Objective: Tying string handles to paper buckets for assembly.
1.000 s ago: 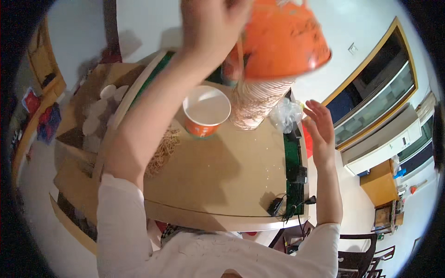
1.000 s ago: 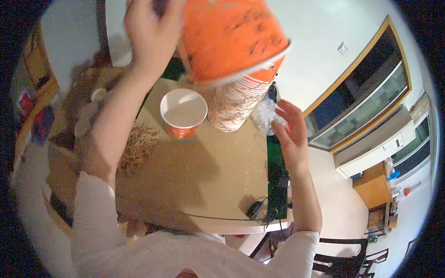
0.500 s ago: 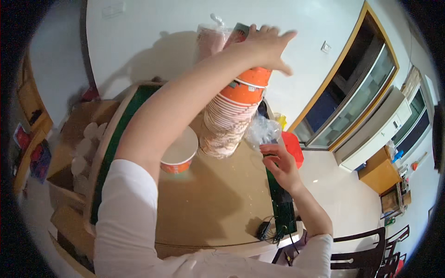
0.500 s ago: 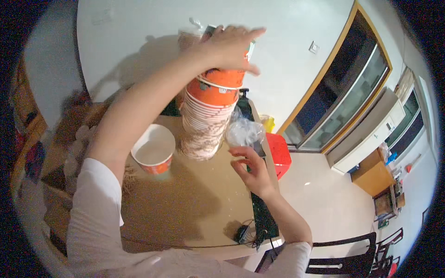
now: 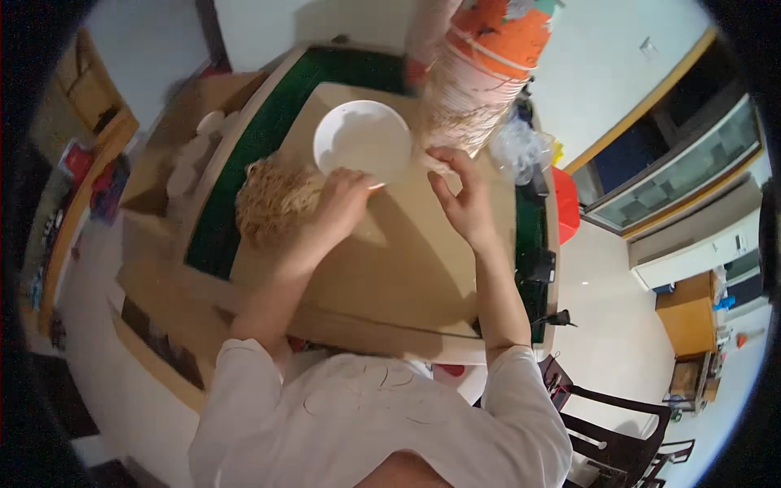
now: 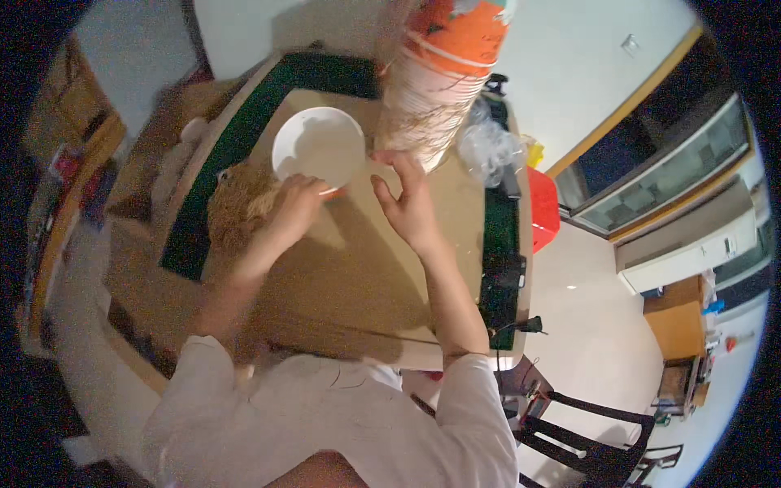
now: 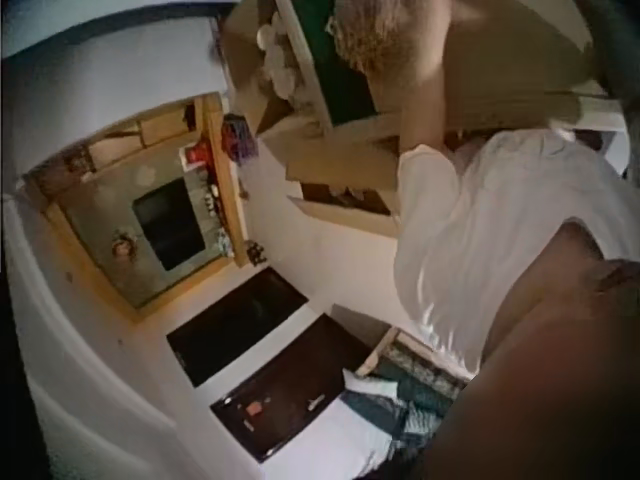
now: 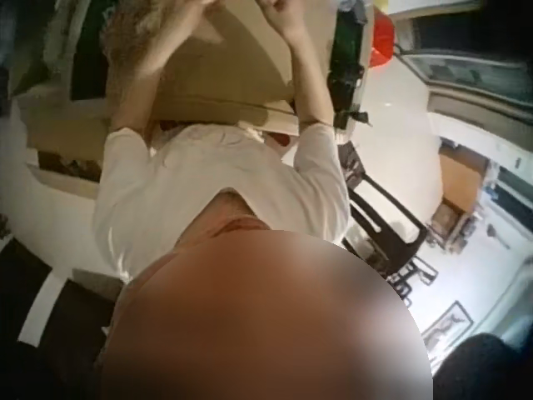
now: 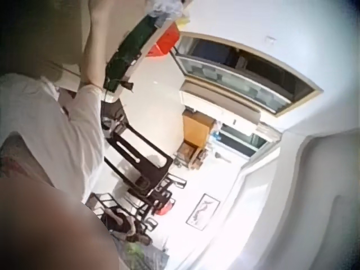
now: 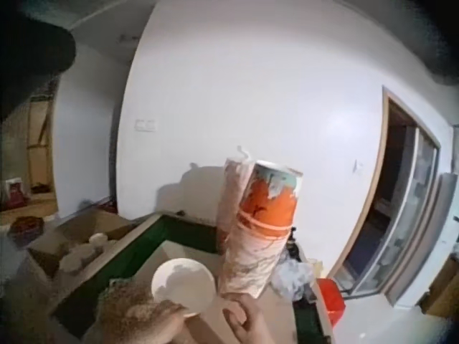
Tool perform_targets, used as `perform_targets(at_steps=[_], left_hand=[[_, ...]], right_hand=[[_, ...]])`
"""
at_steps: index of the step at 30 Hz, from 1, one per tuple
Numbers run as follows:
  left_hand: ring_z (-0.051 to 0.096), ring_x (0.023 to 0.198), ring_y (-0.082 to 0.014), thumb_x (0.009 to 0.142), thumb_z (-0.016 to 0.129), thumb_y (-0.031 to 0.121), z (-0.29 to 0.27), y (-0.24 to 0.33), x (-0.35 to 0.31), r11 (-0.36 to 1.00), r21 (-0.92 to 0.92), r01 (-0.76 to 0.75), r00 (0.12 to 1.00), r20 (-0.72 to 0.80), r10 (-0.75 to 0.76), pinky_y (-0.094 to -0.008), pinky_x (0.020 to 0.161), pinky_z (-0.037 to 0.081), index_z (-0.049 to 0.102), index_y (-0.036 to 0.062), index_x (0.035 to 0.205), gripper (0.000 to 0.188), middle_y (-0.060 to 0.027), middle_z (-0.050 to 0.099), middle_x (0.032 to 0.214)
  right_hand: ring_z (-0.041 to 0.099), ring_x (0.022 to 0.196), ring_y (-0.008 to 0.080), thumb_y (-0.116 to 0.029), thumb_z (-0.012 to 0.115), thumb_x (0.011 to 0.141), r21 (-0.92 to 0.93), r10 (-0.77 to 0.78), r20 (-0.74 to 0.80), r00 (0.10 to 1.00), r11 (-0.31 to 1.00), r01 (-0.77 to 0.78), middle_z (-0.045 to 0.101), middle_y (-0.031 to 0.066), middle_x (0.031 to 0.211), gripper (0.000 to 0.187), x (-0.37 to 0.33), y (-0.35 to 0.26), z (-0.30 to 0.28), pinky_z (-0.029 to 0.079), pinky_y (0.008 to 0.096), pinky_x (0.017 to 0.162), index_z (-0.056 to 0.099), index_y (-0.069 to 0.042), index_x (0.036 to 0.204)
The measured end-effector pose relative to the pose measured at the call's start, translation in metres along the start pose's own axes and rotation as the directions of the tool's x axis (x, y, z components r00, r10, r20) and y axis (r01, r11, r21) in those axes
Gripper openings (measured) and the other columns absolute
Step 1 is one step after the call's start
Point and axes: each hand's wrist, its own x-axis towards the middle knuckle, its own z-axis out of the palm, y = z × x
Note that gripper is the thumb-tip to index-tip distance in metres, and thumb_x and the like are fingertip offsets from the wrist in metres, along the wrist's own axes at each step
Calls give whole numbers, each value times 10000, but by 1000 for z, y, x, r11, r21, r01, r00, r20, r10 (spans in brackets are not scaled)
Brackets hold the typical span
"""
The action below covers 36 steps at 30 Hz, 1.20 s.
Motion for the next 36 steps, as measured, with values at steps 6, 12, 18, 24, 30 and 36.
perform_targets(at_steps=[6,12,18,24,30,36], left_hand=[[535,1096,-285,723,630,31,-42,47,-84,975,-170,-146,978,123,168,-462,1047,305,608,98,1093,377,-89,613,1068],[570,970,-259,786,680,28,-62,47,-132,901,-411,141,917,-289,-275,-345,811,475,636,96,1027,255,-74,597,1016],[570,929,-271,813,637,74,-70,-34,-201,848,-98,521,828,-180,-530,-364,792,468,660,84,952,141,-91,605,930],[501,1009,-295,791,571,93,-74,-57,-165,874,483,50,957,228,-181,-385,836,426,643,61,957,184,-121,552,1020],[560,798,-224,880,532,84,-100,-74,-108,948,-287,138,983,153,-97,-349,678,444,521,16,820,92,-89,574,868],[593,843,-135,924,514,126,-213,-28,-27,628,-759,170,906,-131,-403,-262,708,484,520,72,1068,155,-89,609,1136]], right_hand=[[535,1096,249,-136,741,721,-479,75,305,949,874,84,598,65,1105,416,-79,-41,36,239,513,1075,615,-146,1118],[597,902,193,-44,708,714,-459,72,140,988,889,0,652,5,844,195,-108,-58,53,213,533,1080,685,-134,886],[603,932,226,-36,697,722,-306,57,7,998,951,-52,653,65,876,199,-112,-95,50,223,519,1086,670,-77,915],[616,870,224,54,613,743,-111,54,-90,995,992,-64,653,96,857,122,-133,-106,44,285,531,1060,643,-19,836],[612,840,236,45,618,739,-104,38,-220,975,993,-63,657,95,849,116,-146,-101,33,364,522,991,635,-21,833],[607,827,239,43,598,776,-1,89,-314,945,996,-95,653,119,835,53,-146,-109,39,439,482,916,601,5,812]])
